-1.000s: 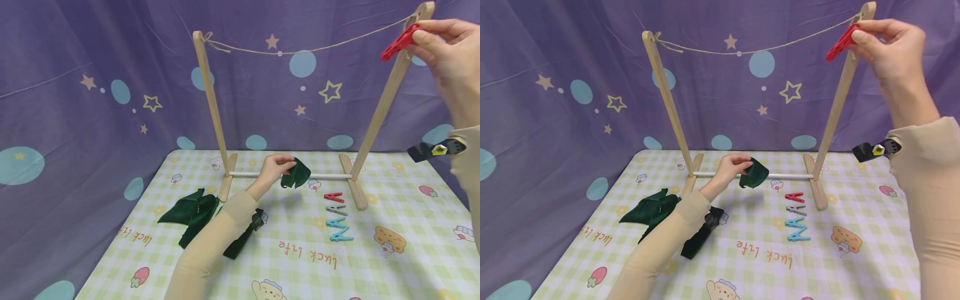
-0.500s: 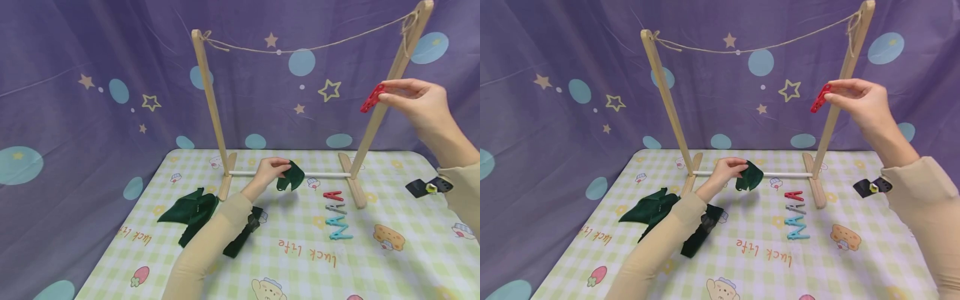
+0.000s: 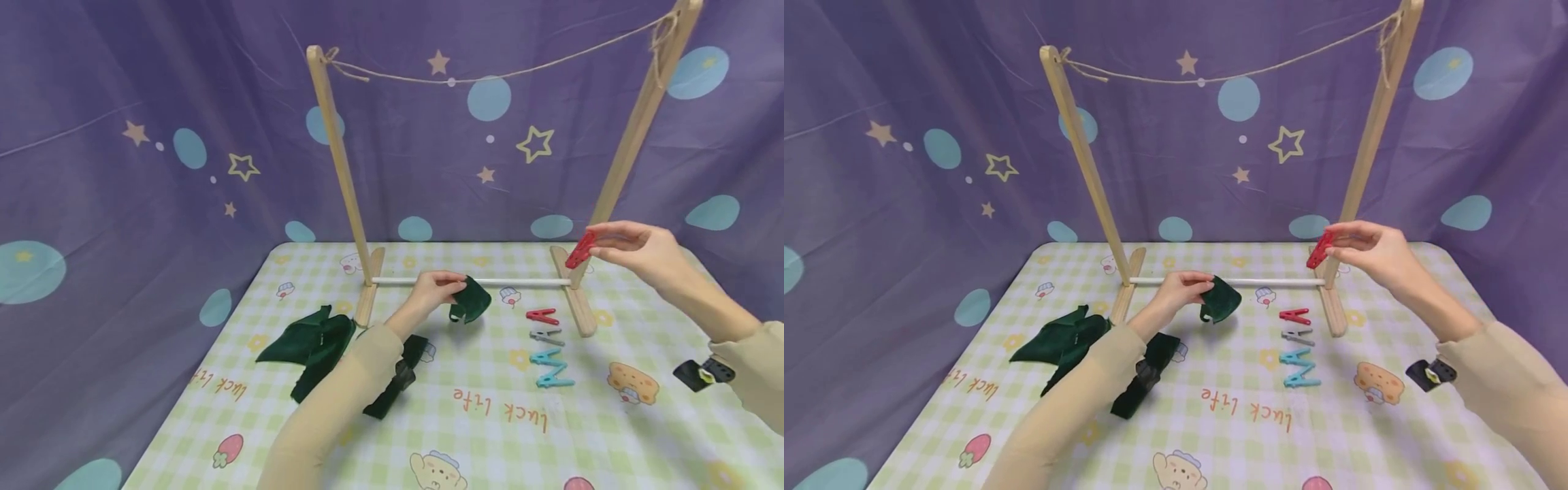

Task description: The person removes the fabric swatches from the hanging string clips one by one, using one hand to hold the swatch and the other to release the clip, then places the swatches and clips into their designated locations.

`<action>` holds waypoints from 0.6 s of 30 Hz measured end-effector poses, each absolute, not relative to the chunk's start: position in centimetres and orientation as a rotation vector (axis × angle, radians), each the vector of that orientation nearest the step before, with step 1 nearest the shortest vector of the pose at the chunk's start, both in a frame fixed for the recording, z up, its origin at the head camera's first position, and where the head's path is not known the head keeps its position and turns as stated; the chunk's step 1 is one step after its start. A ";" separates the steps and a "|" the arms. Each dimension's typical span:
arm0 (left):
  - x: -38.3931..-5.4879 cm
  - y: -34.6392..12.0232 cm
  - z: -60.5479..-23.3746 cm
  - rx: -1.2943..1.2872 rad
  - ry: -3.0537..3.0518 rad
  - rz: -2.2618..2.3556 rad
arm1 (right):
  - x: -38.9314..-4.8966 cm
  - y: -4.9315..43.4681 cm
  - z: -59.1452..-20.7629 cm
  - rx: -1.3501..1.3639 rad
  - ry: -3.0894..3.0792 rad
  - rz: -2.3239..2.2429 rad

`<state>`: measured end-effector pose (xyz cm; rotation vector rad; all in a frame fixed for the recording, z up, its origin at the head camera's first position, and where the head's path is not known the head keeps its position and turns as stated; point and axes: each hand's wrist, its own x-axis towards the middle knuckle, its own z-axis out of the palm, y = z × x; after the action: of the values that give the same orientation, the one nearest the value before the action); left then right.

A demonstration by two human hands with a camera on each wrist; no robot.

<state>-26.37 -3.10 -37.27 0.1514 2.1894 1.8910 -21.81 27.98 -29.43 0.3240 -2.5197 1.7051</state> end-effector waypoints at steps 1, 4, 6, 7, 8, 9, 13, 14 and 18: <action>-26.1 -3.3 -37.5 0.147 2.193 1.884 | -21.6 27.9 -30.0 0.353 -2.519 1.738; -25.1 -4.0 -38.3 0.132 2.196 1.870 | -21.0 27.8 -31.7 0.416 -2.532 1.797; -24.4 -4.5 -38.9 0.132 2.199 1.858 | -20.6 27.7 -32.6 0.454 -2.563 1.795; -24.0 -4.7 -39.1 0.139 2.199 1.854 | -20.4 27.6 -32.9 0.459 -2.583 1.783; -23.7 -5.0 -39.4 0.147 2.206 1.842 | -20.2 27.5 -33.3 0.470 -2.601 1.768; -23.3 -5.3 -39.6 0.151 2.215 1.829 | -20.0 27.4 -33.6 0.478 -2.618 1.755; -21.6 -6.1 -40.3 0.182 2.239 1.773 | -19.4 27.1 -34.9 0.528 -2.652 1.771; -21.2 -6.3 -40.4 0.184 2.241 1.758 | -19.2 27.1 -35.2 0.542 -2.658 1.774; -19.8 -6.9 -41.0 0.187 2.253 1.719 | -18.5 26.9 -36.5 0.599 -2.640 1.853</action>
<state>-19.76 -6.85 -41.03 0.1870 2.2535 1.7186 -18.49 26.91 -36.46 0.5994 -2.6397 1.8527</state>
